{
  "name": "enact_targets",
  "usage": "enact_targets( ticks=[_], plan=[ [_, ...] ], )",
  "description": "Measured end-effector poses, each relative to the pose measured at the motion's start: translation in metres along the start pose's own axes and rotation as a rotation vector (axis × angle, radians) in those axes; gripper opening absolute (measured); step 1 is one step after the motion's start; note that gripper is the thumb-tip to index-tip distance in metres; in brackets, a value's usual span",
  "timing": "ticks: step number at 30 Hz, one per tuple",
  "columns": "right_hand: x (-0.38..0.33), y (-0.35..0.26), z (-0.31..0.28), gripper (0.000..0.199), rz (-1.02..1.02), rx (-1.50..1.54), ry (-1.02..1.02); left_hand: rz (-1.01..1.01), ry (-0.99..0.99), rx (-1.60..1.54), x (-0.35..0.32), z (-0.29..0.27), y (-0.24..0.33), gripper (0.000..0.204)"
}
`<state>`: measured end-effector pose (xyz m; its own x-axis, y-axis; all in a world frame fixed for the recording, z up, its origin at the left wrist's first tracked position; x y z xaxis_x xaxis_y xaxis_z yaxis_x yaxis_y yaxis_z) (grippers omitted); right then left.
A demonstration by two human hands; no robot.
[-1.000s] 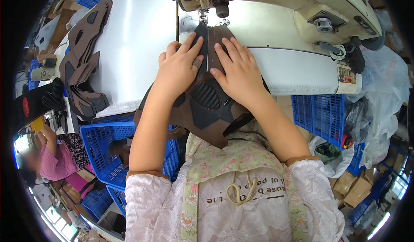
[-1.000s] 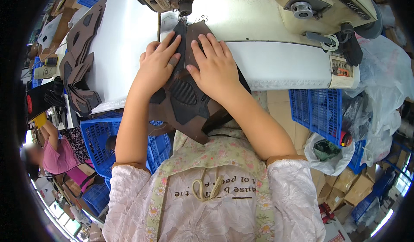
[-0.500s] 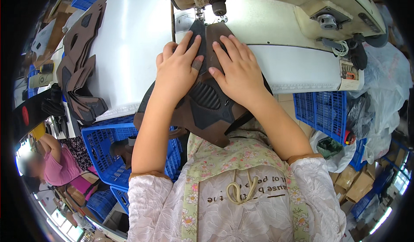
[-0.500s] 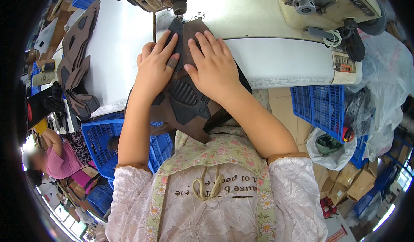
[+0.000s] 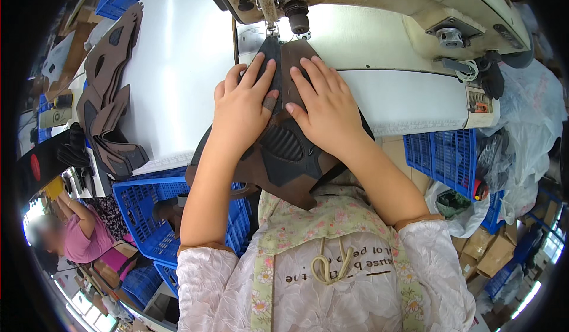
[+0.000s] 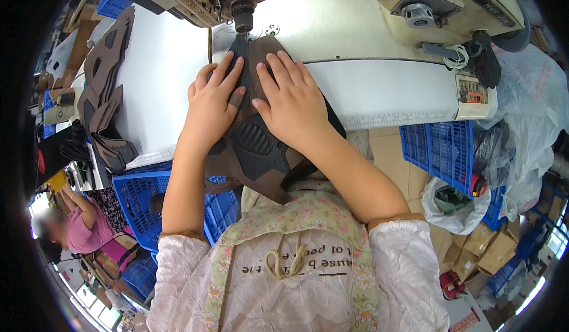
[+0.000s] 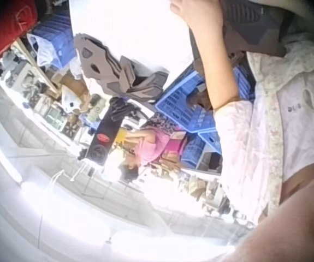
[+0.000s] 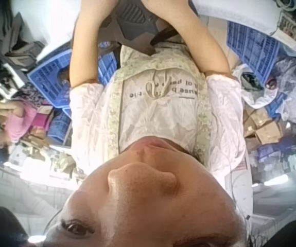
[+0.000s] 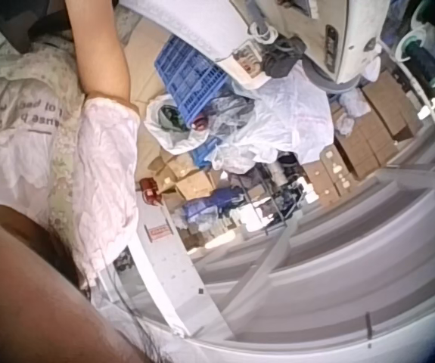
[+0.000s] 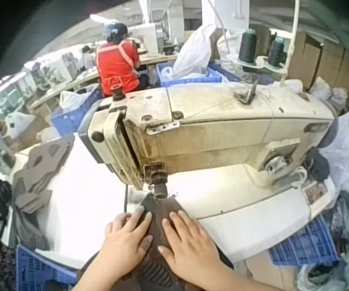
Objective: The person trims threads from shoe upper pieces using thread snips and drops them into a basket, then aligns leather shoe components and stitches them together using a sewing machine.
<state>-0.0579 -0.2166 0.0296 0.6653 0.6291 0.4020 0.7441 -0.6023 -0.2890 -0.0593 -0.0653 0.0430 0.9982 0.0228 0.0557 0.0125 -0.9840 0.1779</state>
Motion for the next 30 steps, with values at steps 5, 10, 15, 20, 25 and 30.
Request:
enact_targets(
  ticks=[5, 10, 15, 20, 25, 30],
  plan=[
    [0.003, 0.001, -0.002, 0.055, -0.012, 0.005, 0.001, 0.033, 0.018, -0.037, 0.003, 0.0, -0.001, 0.049],
    [0.012, 0.007, 0.003, 0.055, -0.035, 0.004, -0.005, 0.047, 0.022, -0.1, 0.011, 0.004, -0.009, 0.048],
    [0.019, 0.013, 0.007, 0.055, -0.048, 0.003, 0.003, 0.063, 0.034, -0.125, 0.019, 0.005, -0.012, 0.048],
    [0.022, 0.016, 0.006, 0.055, -0.073, -0.008, 0.019, 0.071, 0.066, -0.139, 0.022, 0.007, -0.013, 0.048],
    [0.026, 0.021, 0.009, 0.055, -0.075, -0.008, 0.011, 0.078, 0.102, -0.141, 0.025, 0.007, -0.013, 0.048],
    [0.028, 0.024, 0.011, 0.055, -0.073, -0.013, 0.011, 0.052, 0.074, -0.152, 0.029, 0.009, -0.014, 0.048]
  ],
)
Point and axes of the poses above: each hand's wrist, its own x-axis towards the middle knuckle, its own z-axis out of the palm, y = z × x, the point moved 5 cm from there along x, towards the middle knuckle, and after that the axes turned 14 degrees about -z, right-handed, at the moved point
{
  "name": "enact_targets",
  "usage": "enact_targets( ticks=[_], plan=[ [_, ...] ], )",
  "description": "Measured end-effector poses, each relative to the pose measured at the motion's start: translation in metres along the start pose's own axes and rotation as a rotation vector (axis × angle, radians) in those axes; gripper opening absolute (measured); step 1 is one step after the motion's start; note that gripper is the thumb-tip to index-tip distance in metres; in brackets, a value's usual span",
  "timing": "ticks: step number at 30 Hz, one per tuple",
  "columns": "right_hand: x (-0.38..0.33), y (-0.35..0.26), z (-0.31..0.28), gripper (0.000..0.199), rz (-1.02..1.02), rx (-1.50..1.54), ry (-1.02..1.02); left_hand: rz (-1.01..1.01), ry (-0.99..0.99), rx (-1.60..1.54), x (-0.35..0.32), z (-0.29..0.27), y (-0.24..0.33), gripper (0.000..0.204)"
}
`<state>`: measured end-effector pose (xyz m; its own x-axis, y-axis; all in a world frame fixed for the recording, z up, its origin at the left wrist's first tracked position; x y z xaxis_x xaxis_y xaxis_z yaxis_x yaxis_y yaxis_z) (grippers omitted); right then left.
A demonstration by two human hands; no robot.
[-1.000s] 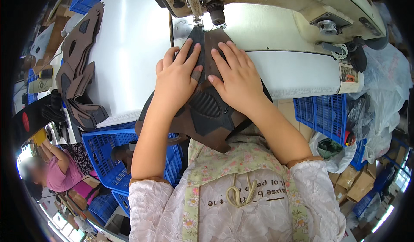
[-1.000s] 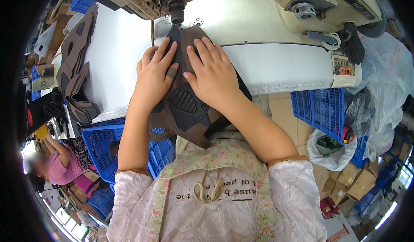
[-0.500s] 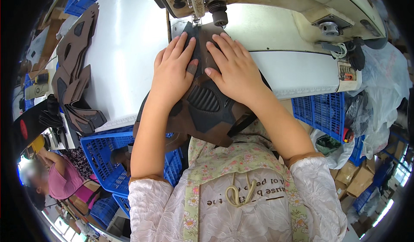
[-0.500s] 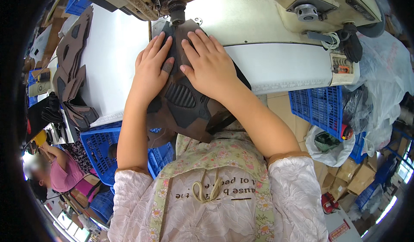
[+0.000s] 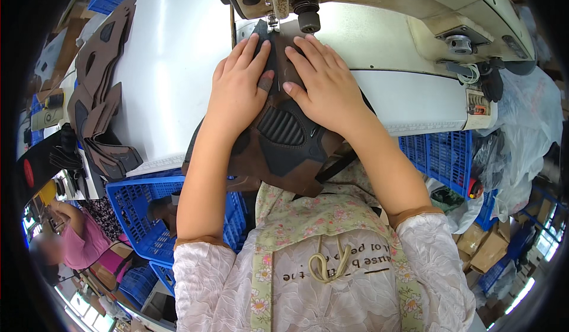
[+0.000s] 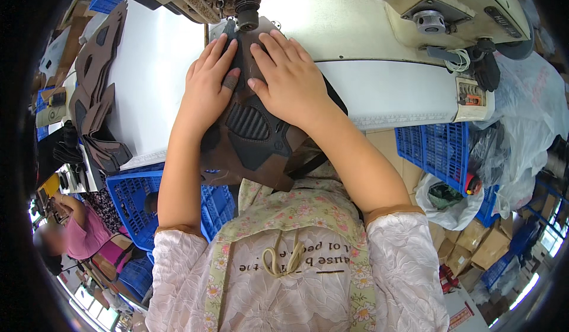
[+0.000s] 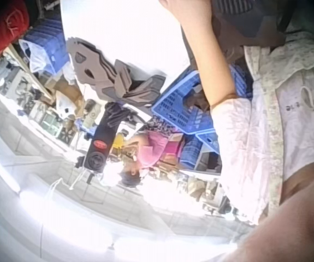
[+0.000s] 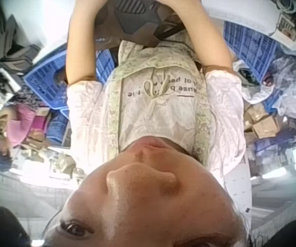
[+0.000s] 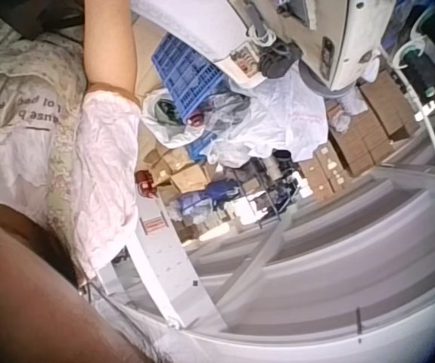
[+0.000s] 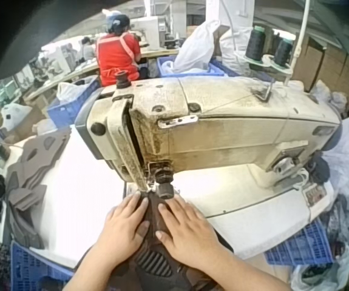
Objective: The person trims threads from shoe upper pieces using thread snips and drops them into a basket, then aligns leather shoe components and stitches them together using a sewing machine.
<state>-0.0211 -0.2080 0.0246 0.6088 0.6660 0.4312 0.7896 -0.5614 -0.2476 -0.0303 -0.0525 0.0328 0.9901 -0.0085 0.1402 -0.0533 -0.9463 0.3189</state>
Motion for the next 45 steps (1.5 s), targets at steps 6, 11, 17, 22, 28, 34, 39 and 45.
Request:
enact_targets(
  ticks=[6, 11, 17, 22, 28, 34, 39, 45],
  plan=[
    [0.0004, 0.0015, -0.0007, 0.056, 0.003, -0.008, -0.009, -0.001, 0.006, -0.001, 0.0008, 0.0007, 0.0007, 0.048],
    [0.0017, 0.0013, -0.0021, 0.054, 0.002, -0.005, 0.01, -0.001, 0.006, -0.004, 0.0015, 0.0002, 0.0, 0.049],
    [0.0003, -0.0003, -0.0012, 0.055, -0.015, -0.012, 0.043, -0.017, -0.025, -0.004, 0.0009, -0.0006, 0.0026, 0.049],
    [-0.0001, -0.0017, -0.0026, 0.056, -0.024, -0.015, 0.044, -0.004, -0.033, 0.04, 0.0008, 0.0004, 0.0033, 0.049],
    [0.0, -0.002, -0.0027, 0.055, -0.022, -0.022, 0.022, -0.008, -0.046, 0.041, 0.0015, -0.001, 0.0064, 0.05],
    [0.0005, -0.0035, -0.0025, 0.056, -0.025, -0.034, 0.018, -0.002, -0.043, 0.012, 0.0017, -0.0007, 0.005, 0.052],
    [0.0003, -0.0033, -0.002, 0.056, -0.019, -0.035, 0.012, 0.006, -0.032, 0.0, 0.0023, -0.0002, 0.005, 0.051],
    [0.0009, -0.0037, -0.0015, 0.056, -0.02, -0.026, 0.021, 0.005, -0.025, 0.016, 0.0011, 0.0, 0.0044, 0.05]
  ],
)
Point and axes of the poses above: each hand's wrist, its own x-axis towards the middle knuckle, its own z-axis out of the palm, y = z × x, the point moved 5 cm from there along x, towards the middle knuckle, and after that the axes turned 14 degrees about -z, right-handed, at the moved point
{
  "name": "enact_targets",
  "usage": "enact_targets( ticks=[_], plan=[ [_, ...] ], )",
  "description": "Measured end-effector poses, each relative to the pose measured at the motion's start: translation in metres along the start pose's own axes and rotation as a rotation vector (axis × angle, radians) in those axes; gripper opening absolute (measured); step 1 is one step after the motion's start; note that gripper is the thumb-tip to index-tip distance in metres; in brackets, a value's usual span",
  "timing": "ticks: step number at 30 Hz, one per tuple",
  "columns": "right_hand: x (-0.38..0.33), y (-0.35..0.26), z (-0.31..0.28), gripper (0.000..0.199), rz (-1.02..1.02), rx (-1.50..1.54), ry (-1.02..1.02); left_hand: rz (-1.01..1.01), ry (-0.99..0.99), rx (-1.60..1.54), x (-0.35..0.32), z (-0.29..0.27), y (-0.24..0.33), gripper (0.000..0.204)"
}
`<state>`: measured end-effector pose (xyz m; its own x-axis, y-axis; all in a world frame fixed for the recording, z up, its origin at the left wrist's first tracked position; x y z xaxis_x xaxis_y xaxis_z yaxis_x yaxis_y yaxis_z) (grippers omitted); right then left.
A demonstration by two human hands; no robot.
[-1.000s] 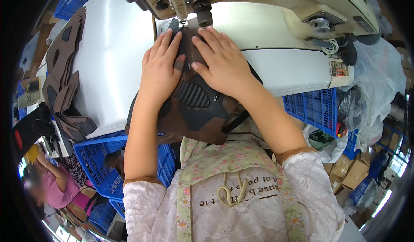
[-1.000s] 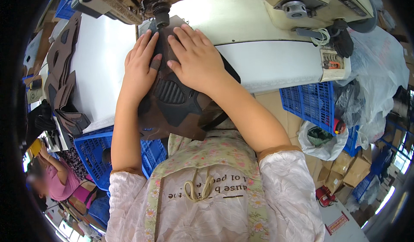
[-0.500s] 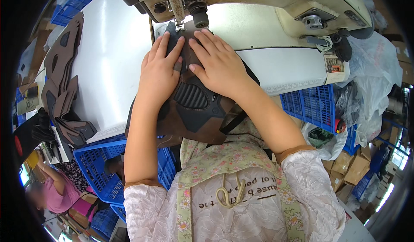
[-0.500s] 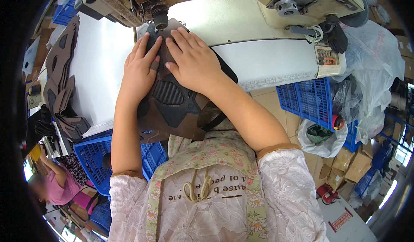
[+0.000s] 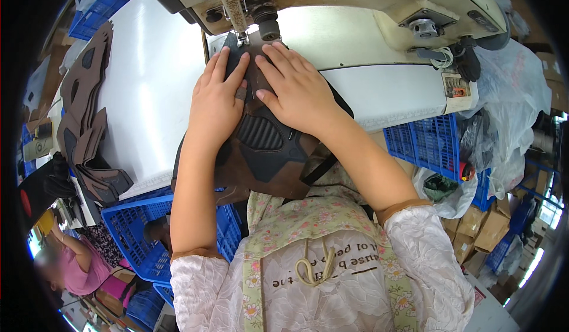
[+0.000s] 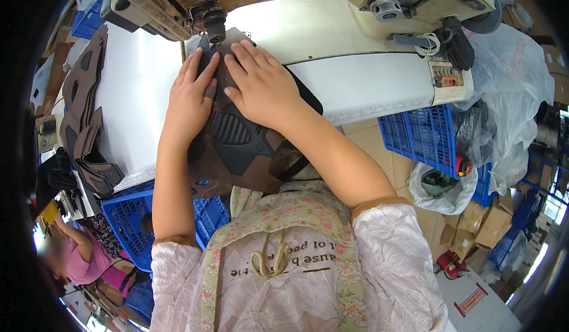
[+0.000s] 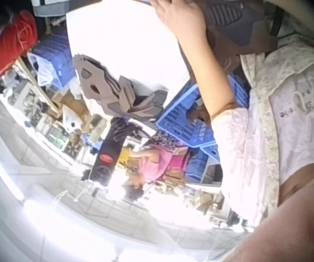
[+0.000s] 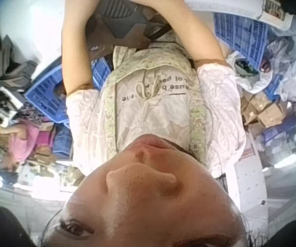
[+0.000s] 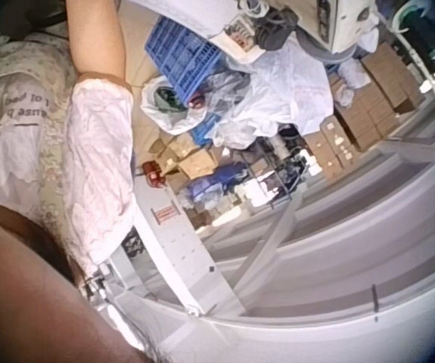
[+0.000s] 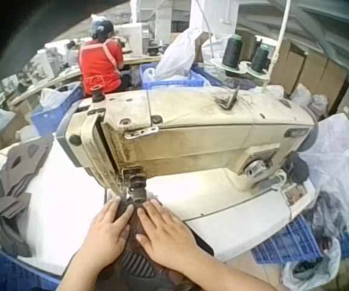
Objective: The person trims threads from shoe upper pieces using thread snips and drops them into a basket, then aligns leather shoe components and stitches them together using a sewing machine.
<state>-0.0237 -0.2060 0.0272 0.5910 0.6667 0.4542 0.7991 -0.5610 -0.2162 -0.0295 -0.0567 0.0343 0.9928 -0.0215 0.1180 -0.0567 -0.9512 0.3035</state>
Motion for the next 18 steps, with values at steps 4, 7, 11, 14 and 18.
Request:
enact_targets(
  ticks=[4, 7, 11, 14, 18],
  plan=[
    [-0.002, 0.002, 0.0, 0.056, -0.001, -0.003, 0.007, 0.004, -0.005, -0.009, 0.001, 0.001, 0.001, 0.05],
    [-0.001, 0.002, 0.0, 0.056, 0.003, -0.001, 0.008, 0.003, -0.007, -0.016, 0.001, -0.001, 0.002, 0.05],
    [0.0, 0.001, -0.003, 0.055, -0.008, 0.002, 0.021, -0.002, 0.013, -0.013, 0.001, -0.002, 0.002, 0.049],
    [0.0, 0.0, -0.005, 0.054, 0.021, 0.073, 0.027, 0.006, 0.036, -0.022, 0.001, -0.003, 0.002, 0.045],
    [0.0, -0.01, -0.004, 0.051, 0.078, -0.001, -0.014, 0.002, 0.039, -0.022, 0.002, -0.005, 0.002, 0.042]
  ],
)
Point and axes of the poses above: each hand's wrist, its own x-axis towards the middle knuckle, its own z-axis out of the palm, y = z × x, the point moved 5 cm from there along x, towards the middle knuckle, and after that the axes turned 14 degrees about -z, right-handed, at the moved point
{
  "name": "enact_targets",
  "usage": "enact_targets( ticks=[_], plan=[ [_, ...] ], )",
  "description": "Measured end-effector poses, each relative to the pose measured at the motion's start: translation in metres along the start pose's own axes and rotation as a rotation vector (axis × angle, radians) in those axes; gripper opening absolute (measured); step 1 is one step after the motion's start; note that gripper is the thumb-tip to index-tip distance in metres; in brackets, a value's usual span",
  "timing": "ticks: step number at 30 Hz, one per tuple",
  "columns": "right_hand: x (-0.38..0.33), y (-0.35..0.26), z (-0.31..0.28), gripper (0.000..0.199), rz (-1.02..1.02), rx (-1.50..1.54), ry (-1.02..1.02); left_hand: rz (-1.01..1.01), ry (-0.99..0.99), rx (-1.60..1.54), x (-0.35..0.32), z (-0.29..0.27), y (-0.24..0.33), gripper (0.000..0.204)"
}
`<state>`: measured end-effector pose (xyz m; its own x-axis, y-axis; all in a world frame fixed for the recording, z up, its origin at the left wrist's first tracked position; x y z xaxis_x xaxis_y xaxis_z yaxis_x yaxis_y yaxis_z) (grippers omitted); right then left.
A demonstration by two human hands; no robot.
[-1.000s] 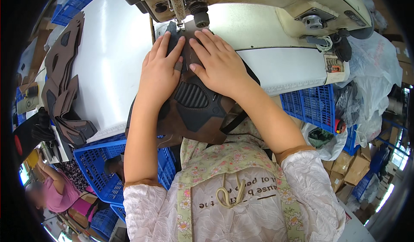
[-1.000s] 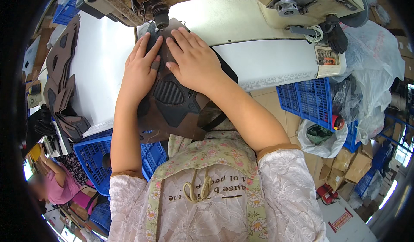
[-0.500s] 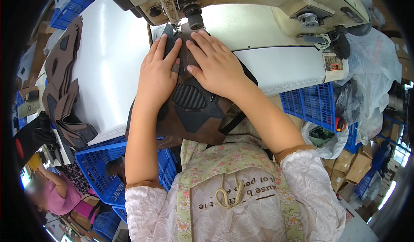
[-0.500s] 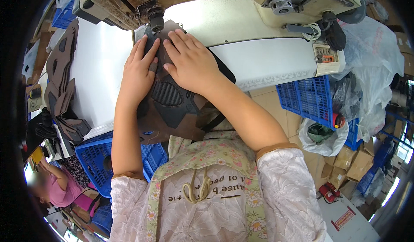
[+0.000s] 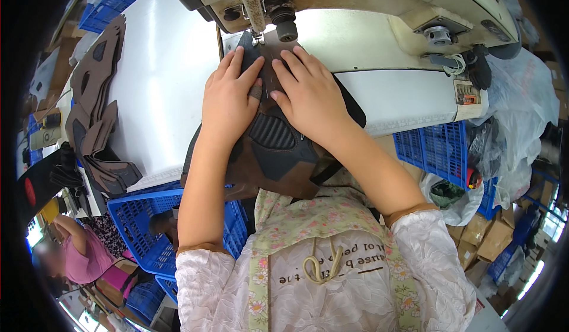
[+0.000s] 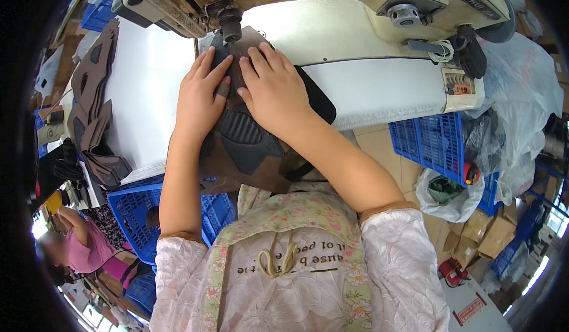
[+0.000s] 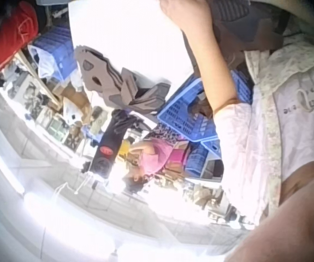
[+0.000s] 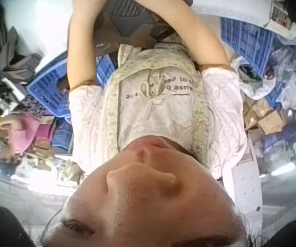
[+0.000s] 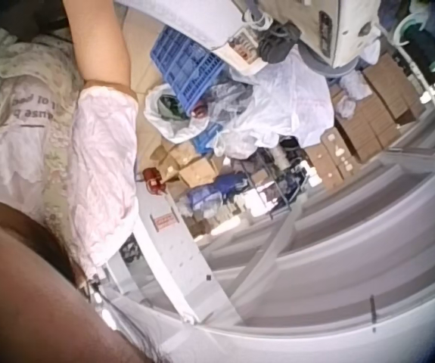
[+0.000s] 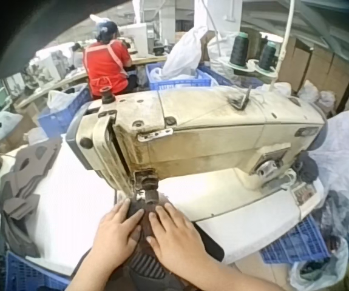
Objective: The person trims threads from shoe upper pieces using thread snips and drops them into a basket, then aligns leather shoe components and stitches them together using a sewing machine.
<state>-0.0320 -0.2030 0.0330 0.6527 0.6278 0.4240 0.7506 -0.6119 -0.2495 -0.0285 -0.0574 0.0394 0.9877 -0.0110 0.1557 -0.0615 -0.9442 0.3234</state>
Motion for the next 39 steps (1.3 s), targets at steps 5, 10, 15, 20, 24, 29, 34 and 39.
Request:
enact_targets(
  ticks=[5, 10, 15, 20, 24, 29, 34, 39],
  plan=[
    [-0.002, 0.009, 0.002, 0.051, 0.005, 0.032, 0.037, 0.021, 0.025, 0.044, 0.001, -0.001, 0.006, 0.043],
    [0.003, 0.015, 0.002, 0.051, -0.022, 0.007, 0.038, 0.002, 0.051, 0.053, 0.006, 0.001, 0.009, 0.043],
    [0.002, 0.02, -0.005, 0.051, -0.058, 0.025, 0.02, 0.048, 0.154, 0.026, 0.009, -0.006, 0.011, 0.034],
    [-0.009, 0.013, -0.016, 0.061, -0.116, 0.136, -0.107, -0.015, 0.047, -0.14, 0.009, -0.01, 0.006, 0.026],
    [-0.008, 0.014, -0.015, 0.062, -0.114, 0.111, -0.132, -0.012, 0.015, -0.148, 0.01, -0.012, 0.007, 0.026],
    [-0.004, 0.017, -0.013, 0.063, -0.112, 0.063, -0.126, 0.008, 0.0, -0.12, 0.014, -0.014, 0.007, 0.027],
    [-0.002, 0.021, -0.011, 0.061, -0.109, 0.063, -0.11, 0.03, -0.124, -0.097, 0.021, -0.02, -0.003, 0.037],
    [-0.003, 0.016, -0.012, 0.051, -0.098, 0.097, -0.078, 0.231, -0.243, 0.009, 0.02, -0.037, 0.005, 0.052]
  ],
)
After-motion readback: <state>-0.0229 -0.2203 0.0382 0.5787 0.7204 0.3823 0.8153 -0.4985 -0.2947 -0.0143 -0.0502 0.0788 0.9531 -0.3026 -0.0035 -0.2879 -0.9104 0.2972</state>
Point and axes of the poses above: each hand's wrist, its own x-axis towards the middle knuckle, its own z-axis out of the palm, y = z × x, the point moved 5 cm from there along x, towards the middle knuckle, and after that the axes turned 14 degrees about -z, right-handed, at the moved point
